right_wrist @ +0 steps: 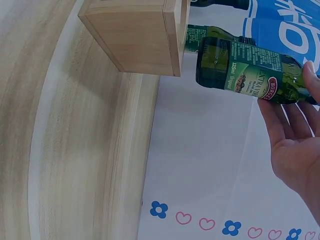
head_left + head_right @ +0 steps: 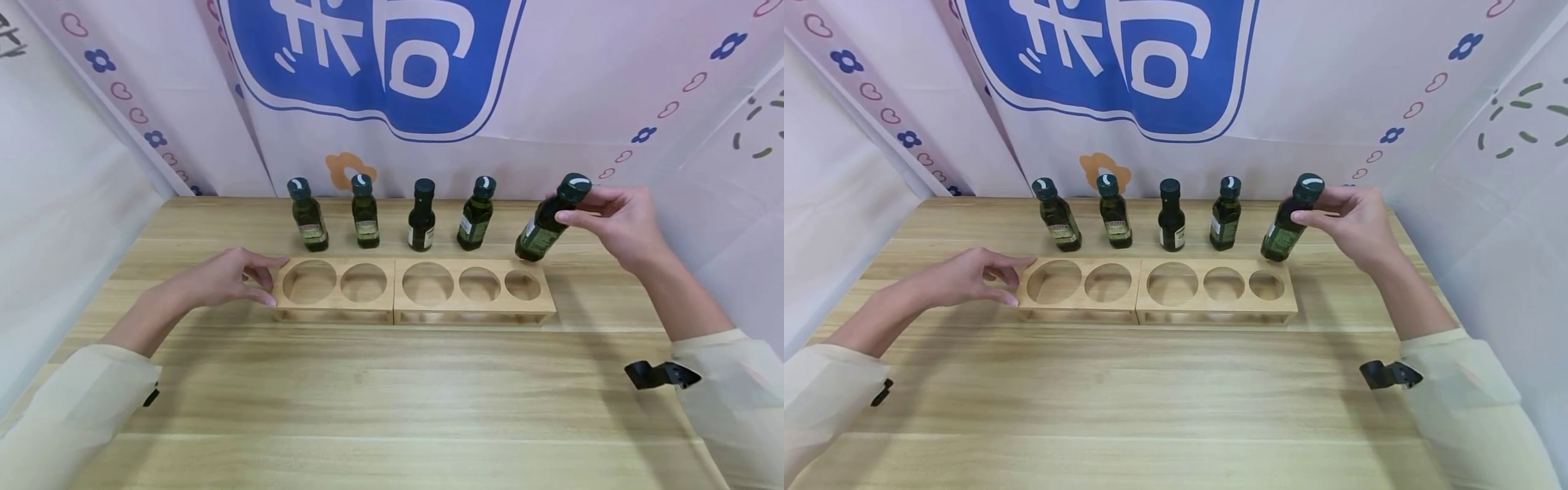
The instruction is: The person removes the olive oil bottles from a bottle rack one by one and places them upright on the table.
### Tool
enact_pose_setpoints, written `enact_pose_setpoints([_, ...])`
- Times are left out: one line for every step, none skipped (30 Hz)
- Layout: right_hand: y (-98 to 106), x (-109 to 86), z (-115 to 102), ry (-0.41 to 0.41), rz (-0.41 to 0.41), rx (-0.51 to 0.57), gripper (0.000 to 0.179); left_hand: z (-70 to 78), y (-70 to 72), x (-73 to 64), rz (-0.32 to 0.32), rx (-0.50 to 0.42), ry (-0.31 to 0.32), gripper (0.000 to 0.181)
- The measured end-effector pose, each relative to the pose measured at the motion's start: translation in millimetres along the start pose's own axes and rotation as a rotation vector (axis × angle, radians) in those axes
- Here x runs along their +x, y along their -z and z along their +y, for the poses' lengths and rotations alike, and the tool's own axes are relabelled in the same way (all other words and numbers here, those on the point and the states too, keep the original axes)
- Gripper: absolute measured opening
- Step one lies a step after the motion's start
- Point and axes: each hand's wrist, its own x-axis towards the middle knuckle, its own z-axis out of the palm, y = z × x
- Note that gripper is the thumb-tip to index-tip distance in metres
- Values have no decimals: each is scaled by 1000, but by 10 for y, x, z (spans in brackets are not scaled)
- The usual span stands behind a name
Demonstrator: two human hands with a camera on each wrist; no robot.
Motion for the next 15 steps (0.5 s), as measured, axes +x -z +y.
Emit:
enact_pose_setpoints([2, 11, 6, 2, 5, 1, 31, 2, 2, 1, -1, -1, 0, 72])
enact_pose_setpoints([4, 20, 12, 3, 11, 1, 31, 2, 4, 1, -2, -1, 1, 72])
enact_pose_setpoints([8, 30, 19, 6, 15, 3, 32, 2, 5, 1, -4, -2, 2, 72])
enact_pose_setpoints([12, 38, 25, 9, 24, -3, 32, 0, 7, 1, -6, -2, 2, 73])
enact_pose_setpoints([18, 45, 32, 9, 32, -12, 32, -2, 7, 2, -7, -2, 2, 73])
enact_pose_setpoints([22, 52, 37, 7, 43, -27, 31, -9, 9, 2, -8, -1, 0, 73])
enact_pose_setpoints([26, 59, 42, 1, 56, -48, 31, -11, 9, 2, -7, 0, 0, 73])
enact_pose_setpoints([30, 64, 46, -5, 67, -62, 31, -13, 9, 2, -7, 2, 0, 73])
enact_pose_setpoints([32, 71, 50, -12, 79, -79, 31, -13, 9, 2, -7, 2, 0, 73])
enact_pose_setpoints([33, 77, 54, -22, 90, -89, 31, -18, 9, 2, -7, 4, -1, 74])
enact_pose_setpoints([32, 83, 57, -29, 98, -95, 32, -17, 9, 2, -7, 3, 0, 74])
enact_pose_setpoints([32, 90, 62, -34, 106, -98, 32, -15, 8, 2, -7, 4, 2, 74])
enact_pose_setpoints([30, 96, 67, -37, 112, -100, 32, -10, 7, 3, -7, 2, 4, 74])
enact_pose_setpoints([29, 102, 73, -41, 115, -97, 32, -9, 7, 3, -7, 3, 4, 74])
enact_pose_setpoints([26, 108, 79, -45, 122, -106, 32, -12, 8, 3, -6, 4, 2, 74])
